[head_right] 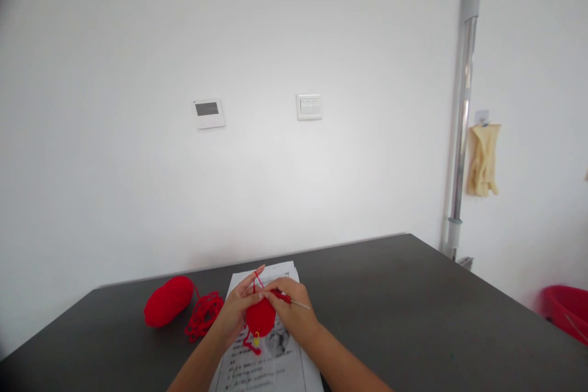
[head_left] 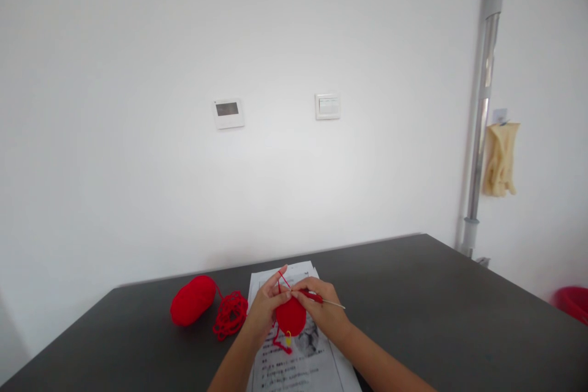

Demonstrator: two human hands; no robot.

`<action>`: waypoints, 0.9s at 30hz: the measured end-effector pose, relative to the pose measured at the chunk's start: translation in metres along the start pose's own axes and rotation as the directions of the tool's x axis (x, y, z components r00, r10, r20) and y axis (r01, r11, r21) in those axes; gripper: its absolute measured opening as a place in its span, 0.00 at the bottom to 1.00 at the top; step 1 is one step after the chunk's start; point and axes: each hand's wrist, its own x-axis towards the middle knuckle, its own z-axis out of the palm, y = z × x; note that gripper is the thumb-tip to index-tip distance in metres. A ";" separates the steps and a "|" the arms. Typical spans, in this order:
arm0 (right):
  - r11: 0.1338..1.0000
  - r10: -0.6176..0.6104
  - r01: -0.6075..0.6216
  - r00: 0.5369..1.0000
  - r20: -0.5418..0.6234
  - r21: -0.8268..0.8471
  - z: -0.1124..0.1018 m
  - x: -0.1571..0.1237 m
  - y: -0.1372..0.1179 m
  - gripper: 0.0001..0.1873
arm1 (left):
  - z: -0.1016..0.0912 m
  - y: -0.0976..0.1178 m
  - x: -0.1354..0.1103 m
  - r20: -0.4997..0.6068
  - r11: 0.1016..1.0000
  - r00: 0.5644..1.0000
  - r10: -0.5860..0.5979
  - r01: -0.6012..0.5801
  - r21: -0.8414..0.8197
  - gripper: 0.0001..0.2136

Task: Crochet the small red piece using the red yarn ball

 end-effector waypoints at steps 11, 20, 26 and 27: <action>0.998 0.043 -0.044 0.999 0.021 0.048 0.000 0.001 0.000 0.06 | 0.005 0.009 -0.006 0.014 0.999 1.000 -0.027 0.027 -0.017 0.40; 0.997 0.055 -0.055 0.998 0.005 0.050 0.001 0.001 0.000 0.06 | 0.005 0.006 -0.004 0.016 1.000 1.000 -0.002 0.002 -0.002 0.43; 0.997 0.057 -0.057 0.998 0.003 0.047 0.000 0.001 -0.001 0.05 | 0.004 0.003 -0.002 0.012 1.000 1.000 0.014 -0.014 0.016 0.42; 0.997 0.057 -0.057 0.998 0.003 0.048 0.000 0.001 -0.001 0.05 | 0.005 0.003 -0.003 0.013 1.000 1.000 0.015 -0.015 0.016 0.42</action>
